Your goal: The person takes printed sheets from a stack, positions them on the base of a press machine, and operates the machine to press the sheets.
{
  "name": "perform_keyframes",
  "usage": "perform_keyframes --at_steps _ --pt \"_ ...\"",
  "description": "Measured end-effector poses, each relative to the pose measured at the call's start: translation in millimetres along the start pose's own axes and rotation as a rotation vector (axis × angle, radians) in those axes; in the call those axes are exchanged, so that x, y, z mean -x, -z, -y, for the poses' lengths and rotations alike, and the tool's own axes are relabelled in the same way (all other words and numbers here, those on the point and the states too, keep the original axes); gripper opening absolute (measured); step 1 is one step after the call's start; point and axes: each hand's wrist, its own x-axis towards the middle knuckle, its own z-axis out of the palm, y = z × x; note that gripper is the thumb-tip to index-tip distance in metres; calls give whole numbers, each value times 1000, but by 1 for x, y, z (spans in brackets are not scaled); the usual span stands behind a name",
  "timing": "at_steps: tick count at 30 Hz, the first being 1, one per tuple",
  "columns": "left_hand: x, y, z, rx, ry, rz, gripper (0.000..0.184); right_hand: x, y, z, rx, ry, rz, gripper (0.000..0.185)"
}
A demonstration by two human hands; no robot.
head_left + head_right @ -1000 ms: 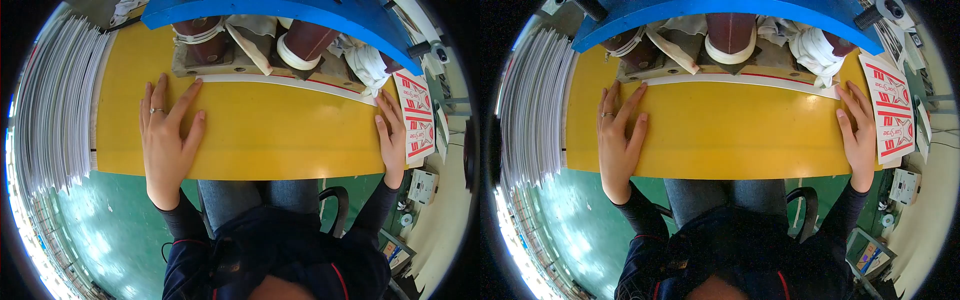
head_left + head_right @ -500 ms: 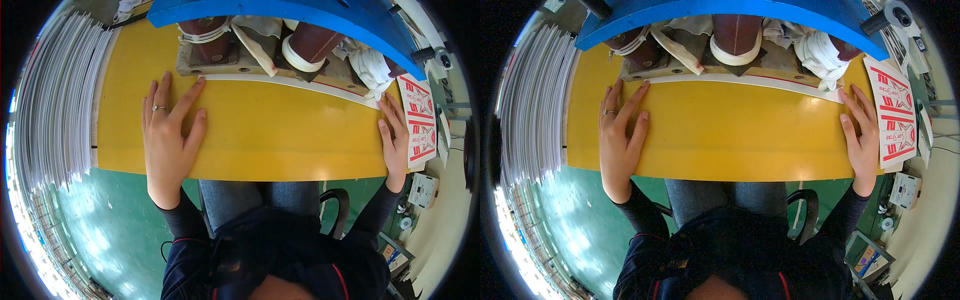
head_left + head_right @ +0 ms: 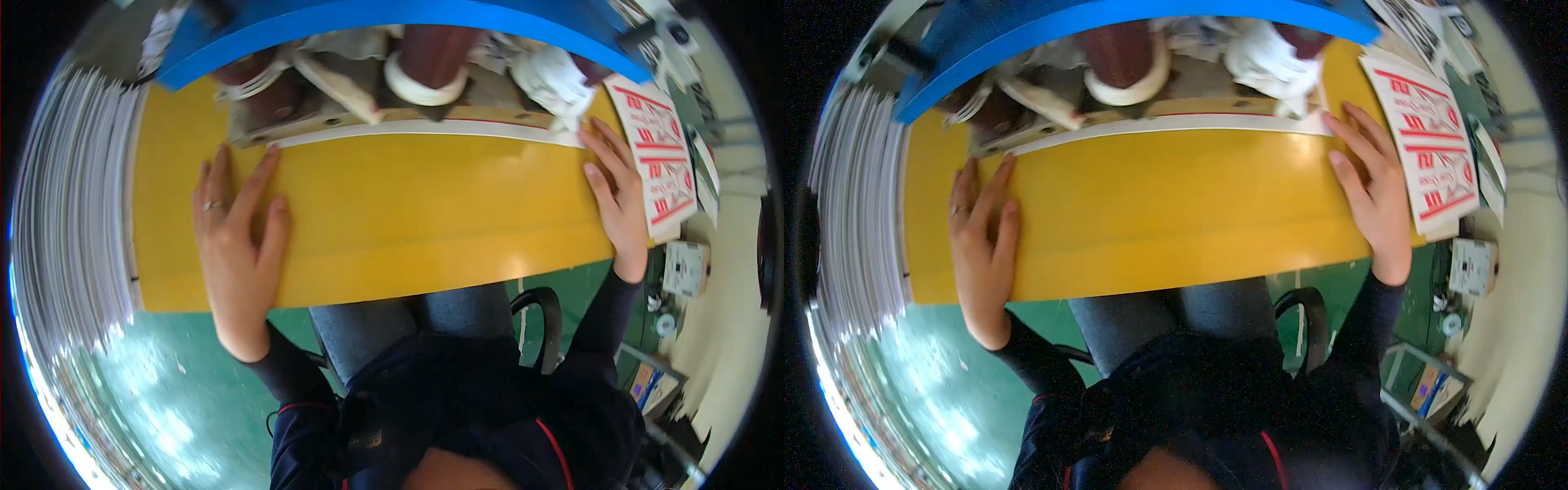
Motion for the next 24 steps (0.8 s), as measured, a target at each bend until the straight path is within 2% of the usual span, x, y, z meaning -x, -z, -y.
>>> perform_keyframes --at_steps 24 --pt "1 -2 3 -12 -12 23 44 0 -1 6 41 26 -62 38"
